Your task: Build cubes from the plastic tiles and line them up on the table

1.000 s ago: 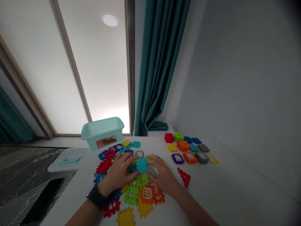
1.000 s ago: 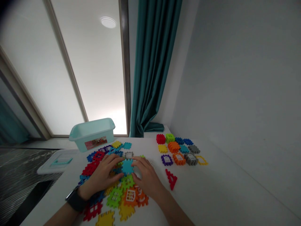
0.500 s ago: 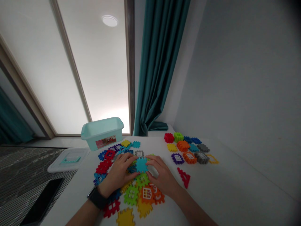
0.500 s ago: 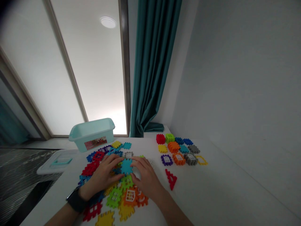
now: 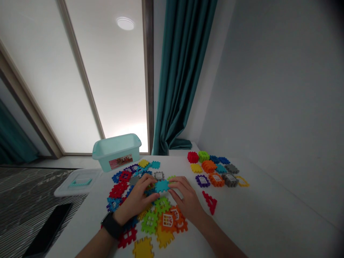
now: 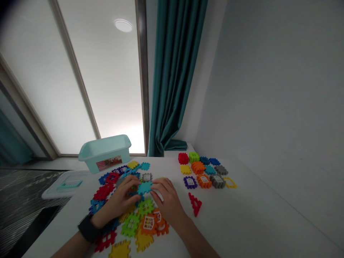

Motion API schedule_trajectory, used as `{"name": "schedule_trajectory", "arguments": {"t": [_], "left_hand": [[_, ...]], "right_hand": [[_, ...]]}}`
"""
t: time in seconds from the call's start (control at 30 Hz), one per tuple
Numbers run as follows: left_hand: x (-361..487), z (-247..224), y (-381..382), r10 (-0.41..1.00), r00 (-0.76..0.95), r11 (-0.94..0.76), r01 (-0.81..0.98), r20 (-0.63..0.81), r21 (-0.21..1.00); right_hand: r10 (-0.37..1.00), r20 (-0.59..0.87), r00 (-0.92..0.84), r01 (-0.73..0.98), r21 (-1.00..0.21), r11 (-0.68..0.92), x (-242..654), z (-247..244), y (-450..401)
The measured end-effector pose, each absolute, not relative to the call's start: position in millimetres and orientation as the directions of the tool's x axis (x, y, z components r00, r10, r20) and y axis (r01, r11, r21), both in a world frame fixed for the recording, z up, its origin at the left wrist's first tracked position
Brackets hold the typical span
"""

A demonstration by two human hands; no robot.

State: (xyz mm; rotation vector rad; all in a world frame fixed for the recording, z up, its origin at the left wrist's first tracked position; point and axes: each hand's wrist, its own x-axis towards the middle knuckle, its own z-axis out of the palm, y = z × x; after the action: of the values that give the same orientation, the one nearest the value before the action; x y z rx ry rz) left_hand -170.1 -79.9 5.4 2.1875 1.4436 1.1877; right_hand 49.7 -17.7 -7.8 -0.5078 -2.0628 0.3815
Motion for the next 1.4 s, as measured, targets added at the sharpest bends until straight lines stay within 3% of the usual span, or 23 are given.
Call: {"name": "schedule_trajectory", "arguments": {"t": [0.23,0.43,0.57,0.8,0.93,1.2,1.4], "left_hand": [[-169,8,-79,0.859,0.194,-0.479,0.629,0.473,0.613],[-166,11,-80,0.878,0.195,-0.462,0.587,0.437,0.665],[-165,14,-81,0.888,0.197,-0.447,0.581,0.415,0.680],[-166,19,-84,0.888,0.239,-0.455,0.570,0.392,0.684],[-168,19,-86,0.880,0.255,-0.473,0.552,0.401,0.687],[-179,10,-85,0.801,0.184,-0.473,0.778,0.570,0.414],[-180,7,-85,0.745,0.227,-0.491,0.823,0.628,0.286]], "right_hand": [[0.661,0.626,-0.414,0.129,-0.678,0.723,48,0,-20],[0.712,0.570,-0.411,0.101,-0.747,0.657,46,0,-17],[0.683,0.608,-0.405,0.153,-0.691,0.707,46,-2,-16],[0.431,0.757,-0.492,0.233,-0.362,0.902,50,-4,-23],[0.336,0.784,-0.522,0.208,-0.265,0.941,53,0,-23],[0.450,0.670,-0.590,0.272,-0.359,0.893,49,-2,-29],[0.517,0.616,-0.594,0.334,-0.396,0.855,45,-5,-37]]}}
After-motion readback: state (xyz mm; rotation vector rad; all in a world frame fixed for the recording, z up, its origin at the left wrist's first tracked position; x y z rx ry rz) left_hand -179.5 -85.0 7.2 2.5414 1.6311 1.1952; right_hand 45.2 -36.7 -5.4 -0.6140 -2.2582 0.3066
